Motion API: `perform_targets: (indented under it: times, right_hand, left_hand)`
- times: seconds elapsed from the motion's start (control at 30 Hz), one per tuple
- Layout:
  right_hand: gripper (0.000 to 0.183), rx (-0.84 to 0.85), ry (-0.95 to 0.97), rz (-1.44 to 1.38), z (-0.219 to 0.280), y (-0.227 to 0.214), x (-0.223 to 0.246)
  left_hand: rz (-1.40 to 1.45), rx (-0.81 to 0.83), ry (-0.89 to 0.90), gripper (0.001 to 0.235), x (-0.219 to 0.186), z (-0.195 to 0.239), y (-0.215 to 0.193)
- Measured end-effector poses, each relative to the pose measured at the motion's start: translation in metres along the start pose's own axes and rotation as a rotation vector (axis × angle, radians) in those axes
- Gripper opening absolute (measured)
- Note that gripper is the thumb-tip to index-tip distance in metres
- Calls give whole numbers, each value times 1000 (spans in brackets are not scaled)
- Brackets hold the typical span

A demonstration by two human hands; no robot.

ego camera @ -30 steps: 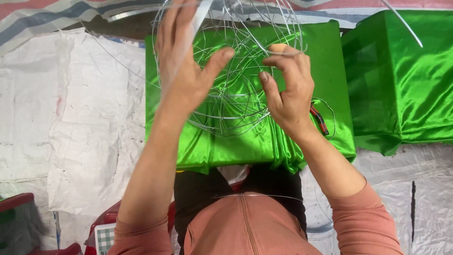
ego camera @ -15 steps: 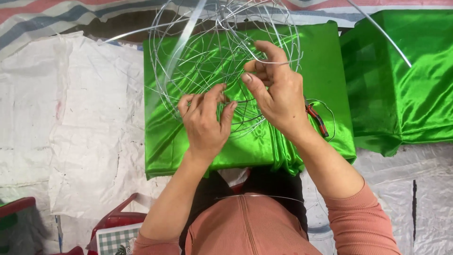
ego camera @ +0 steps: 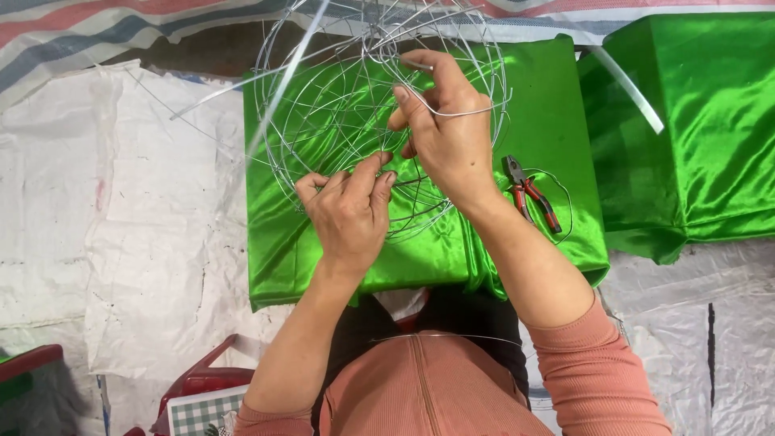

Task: Constructing a spherical wire frame by cutting and bending metal wires with pliers.

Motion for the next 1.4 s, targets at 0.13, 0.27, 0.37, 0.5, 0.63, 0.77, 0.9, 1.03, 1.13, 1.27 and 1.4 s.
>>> perform_targets:
  times: [0.13,0.27,0.37,0.5,0.63,0.77,0.9,1.03,1.13,1.27,1.4]
  right_hand:
    - [31,43,-6,169,1,0,-1]
    - [49,125,62,129,14,0,5]
    - [58,49,37,216,17,-5,3]
    - [54,-40,-33,436,23,-4,-16]
    - [34,-267,-189,644,28,-10,-21]
    - [25,-422,-276,834,31,-20,-17]
    - [25,-321,-230,522,37,-12,-29]
    - [25,-380,-390,608,43,-4,-13]
    - [29,-462,-391,673,35,-11,-9]
    - [66,-396,-267,675,4,-35,-11]
    - [85,-218,-414,570,-37,-44,-6]
  left_hand:
    - [-15,23,-19,20,1,-1,3]
    - [-44,31,-32,8,-1,-2,3]
    - [-22,49,-32,7,-1,-3,3]
    - [-11,52,-17,19,-1,-4,0]
    - [17,68,-17,19,2,-4,1]
    - [36,113,-32,17,5,-4,3]
    - [65,125,-73,22,10,-5,7]
    - [63,148,-84,23,12,-5,9]
    - [30,142,-57,18,8,-3,7]
    - [25,135,-38,15,4,-4,4]
    - [8,131,-32,10,7,-3,5]
Point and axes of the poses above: each hand's wrist, its own z-axis away from the middle knuckle, its own y-axis out of the palm, x = y × z, the point moved 6 cm from there along -z, towards the middle knuckle, and after that the axes turned 9 degrees about x, right-handed, at the moved point
